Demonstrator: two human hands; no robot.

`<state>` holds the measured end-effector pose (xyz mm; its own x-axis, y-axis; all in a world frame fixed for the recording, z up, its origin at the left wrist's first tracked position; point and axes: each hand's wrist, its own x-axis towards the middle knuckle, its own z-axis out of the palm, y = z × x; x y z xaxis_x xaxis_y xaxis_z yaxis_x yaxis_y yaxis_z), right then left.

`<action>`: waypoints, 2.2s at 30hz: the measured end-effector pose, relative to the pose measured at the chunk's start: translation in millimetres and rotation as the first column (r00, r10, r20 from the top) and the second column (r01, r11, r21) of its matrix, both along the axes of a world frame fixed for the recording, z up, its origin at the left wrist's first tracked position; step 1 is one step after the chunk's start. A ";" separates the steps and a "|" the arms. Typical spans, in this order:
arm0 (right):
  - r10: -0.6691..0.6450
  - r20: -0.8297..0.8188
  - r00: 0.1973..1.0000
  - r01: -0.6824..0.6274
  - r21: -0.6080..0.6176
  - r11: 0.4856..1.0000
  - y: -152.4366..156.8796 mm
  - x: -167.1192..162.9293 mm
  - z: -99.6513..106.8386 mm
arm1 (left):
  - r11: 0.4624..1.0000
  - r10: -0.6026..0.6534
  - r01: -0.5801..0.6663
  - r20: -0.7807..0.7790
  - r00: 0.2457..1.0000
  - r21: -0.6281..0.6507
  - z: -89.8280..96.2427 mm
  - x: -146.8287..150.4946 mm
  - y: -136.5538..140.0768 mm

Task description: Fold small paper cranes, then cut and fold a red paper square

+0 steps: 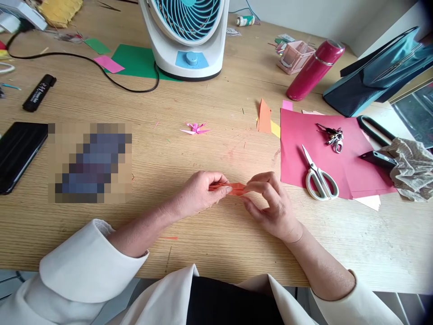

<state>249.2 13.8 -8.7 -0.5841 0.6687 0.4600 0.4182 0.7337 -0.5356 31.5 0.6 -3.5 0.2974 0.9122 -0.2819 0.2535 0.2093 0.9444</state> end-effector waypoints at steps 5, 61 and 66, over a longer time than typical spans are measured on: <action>0.024 0.135 0.991 -0.045 0.153 0.987 -1.4 2.7 -1.1 | 0.996 -0.051 0.060 0.131 0.990 -0.062 -2.3 2.9 -0.4; -0.118 -0.226 0.967 -0.069 -0.678 0.732 -13.3 -22.0 -3.9 | 0.993 0.114 -0.119 0.293 0.949 -0.001 -2.3 8.5 -3.6; -0.131 -0.202 0.971 -0.031 -0.647 0.762 -15.1 -23.3 -6.3 | 0.990 0.140 -0.134 0.305 0.942 -0.040 -3.4 9.7 -5.1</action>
<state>225.9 -1.3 -15.0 -0.4783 0.8779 0.0235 0.2552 0.1645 -0.9528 41.3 -4.5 -6.9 0.2442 0.9457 -0.2146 -0.0795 0.2400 0.9675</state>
